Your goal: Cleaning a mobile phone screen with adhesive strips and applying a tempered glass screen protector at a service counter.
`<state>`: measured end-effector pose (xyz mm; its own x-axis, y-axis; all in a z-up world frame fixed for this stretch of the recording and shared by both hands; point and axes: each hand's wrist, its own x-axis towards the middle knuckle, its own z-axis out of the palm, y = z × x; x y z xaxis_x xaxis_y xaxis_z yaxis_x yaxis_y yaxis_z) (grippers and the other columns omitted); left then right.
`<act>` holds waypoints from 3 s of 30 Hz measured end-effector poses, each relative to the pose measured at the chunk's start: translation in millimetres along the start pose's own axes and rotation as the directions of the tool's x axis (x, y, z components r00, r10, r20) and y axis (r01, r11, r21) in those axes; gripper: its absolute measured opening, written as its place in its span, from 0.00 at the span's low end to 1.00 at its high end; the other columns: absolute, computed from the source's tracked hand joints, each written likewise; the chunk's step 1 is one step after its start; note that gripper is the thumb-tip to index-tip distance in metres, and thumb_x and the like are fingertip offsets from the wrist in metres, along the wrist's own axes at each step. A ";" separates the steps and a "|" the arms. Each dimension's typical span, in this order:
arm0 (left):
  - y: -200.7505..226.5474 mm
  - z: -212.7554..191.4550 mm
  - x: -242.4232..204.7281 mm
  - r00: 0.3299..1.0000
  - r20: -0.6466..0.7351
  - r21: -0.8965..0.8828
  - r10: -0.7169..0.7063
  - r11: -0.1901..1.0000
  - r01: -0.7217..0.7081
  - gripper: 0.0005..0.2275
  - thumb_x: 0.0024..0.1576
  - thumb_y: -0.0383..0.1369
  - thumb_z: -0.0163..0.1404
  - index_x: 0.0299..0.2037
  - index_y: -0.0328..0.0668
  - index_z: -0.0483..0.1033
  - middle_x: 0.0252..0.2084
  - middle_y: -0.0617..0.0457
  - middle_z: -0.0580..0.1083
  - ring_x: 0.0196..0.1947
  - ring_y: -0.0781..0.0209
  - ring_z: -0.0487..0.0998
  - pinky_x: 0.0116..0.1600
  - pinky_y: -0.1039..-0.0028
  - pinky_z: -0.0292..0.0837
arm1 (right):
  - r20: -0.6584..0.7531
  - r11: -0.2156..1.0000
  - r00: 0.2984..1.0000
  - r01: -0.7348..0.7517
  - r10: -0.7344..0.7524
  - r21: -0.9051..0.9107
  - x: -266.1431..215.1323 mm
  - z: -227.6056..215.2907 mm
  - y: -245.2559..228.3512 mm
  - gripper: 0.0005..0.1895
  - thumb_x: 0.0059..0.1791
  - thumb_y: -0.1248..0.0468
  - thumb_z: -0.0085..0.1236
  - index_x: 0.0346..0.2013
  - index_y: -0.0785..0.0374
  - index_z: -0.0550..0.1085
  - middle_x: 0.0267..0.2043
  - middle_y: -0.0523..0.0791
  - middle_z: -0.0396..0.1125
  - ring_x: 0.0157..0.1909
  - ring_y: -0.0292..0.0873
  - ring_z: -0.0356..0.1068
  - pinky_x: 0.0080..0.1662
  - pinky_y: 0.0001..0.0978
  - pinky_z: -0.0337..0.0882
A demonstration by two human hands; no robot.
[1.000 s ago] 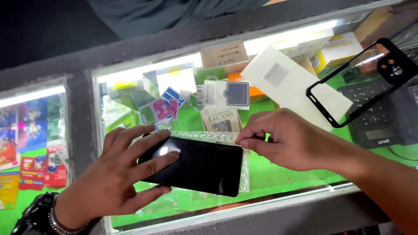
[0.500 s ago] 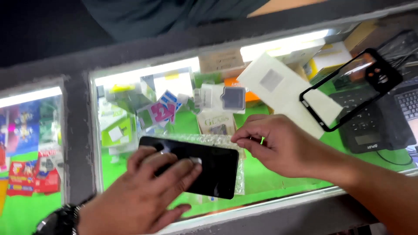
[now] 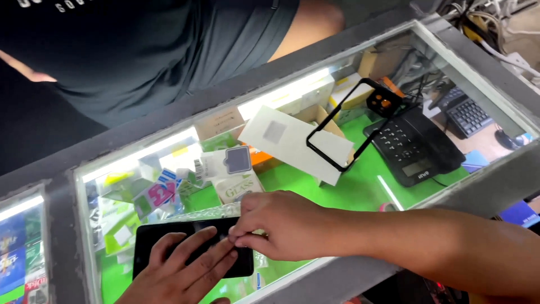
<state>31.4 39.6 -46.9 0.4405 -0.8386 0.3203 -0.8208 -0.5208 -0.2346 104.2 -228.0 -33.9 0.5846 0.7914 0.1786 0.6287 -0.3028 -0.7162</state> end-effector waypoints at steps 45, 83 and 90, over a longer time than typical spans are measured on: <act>-67.2 -31.8 -62.8 0.870 0.307 -0.549 -0.386 0.675 0.493 0.40 0.46 0.52 0.65 0.68 0.43 0.64 0.63 0.51 0.71 0.61 0.51 0.71 0.67 0.56 0.60 | 0.067 0.912 0.923 -0.384 0.378 0.143 20.1 -16.6 5.6 0.04 0.44 0.60 0.71 0.25 0.50 0.82 0.22 0.35 0.68 0.22 0.32 0.63 0.26 0.26 0.69; -69.8 -30.4 -63.9 0.877 0.300 -0.561 -0.374 0.675 0.480 0.43 0.43 0.51 0.68 0.67 0.41 0.64 0.63 0.48 0.71 0.61 0.50 0.73 0.67 0.57 0.62 | 0.015 0.963 0.970 -0.243 0.242 0.115 9.2 -20.3 -4.1 0.00 0.47 0.64 0.62 0.32 0.54 0.79 0.29 0.36 0.75 0.24 0.33 0.70 0.29 0.24 0.72; -77.7 -34.5 -78.0 0.805 0.446 -0.569 -0.392 0.570 0.593 0.48 0.40 0.46 0.71 0.72 0.46 0.59 0.65 0.48 0.65 0.65 0.48 0.67 0.64 0.55 0.66 | -0.017 0.969 0.974 -0.224 0.227 0.106 12.5 -15.4 -1.8 0.02 0.49 0.66 0.61 0.34 0.56 0.80 0.29 0.38 0.70 0.22 0.33 0.67 0.26 0.23 0.69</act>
<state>48.2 151.0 -22.0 0.8383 -0.5419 -0.0599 -0.4133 -0.7033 0.5784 118.3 -225.7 -20.0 0.7209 0.6927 0.0226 0.4235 -0.4145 -0.8055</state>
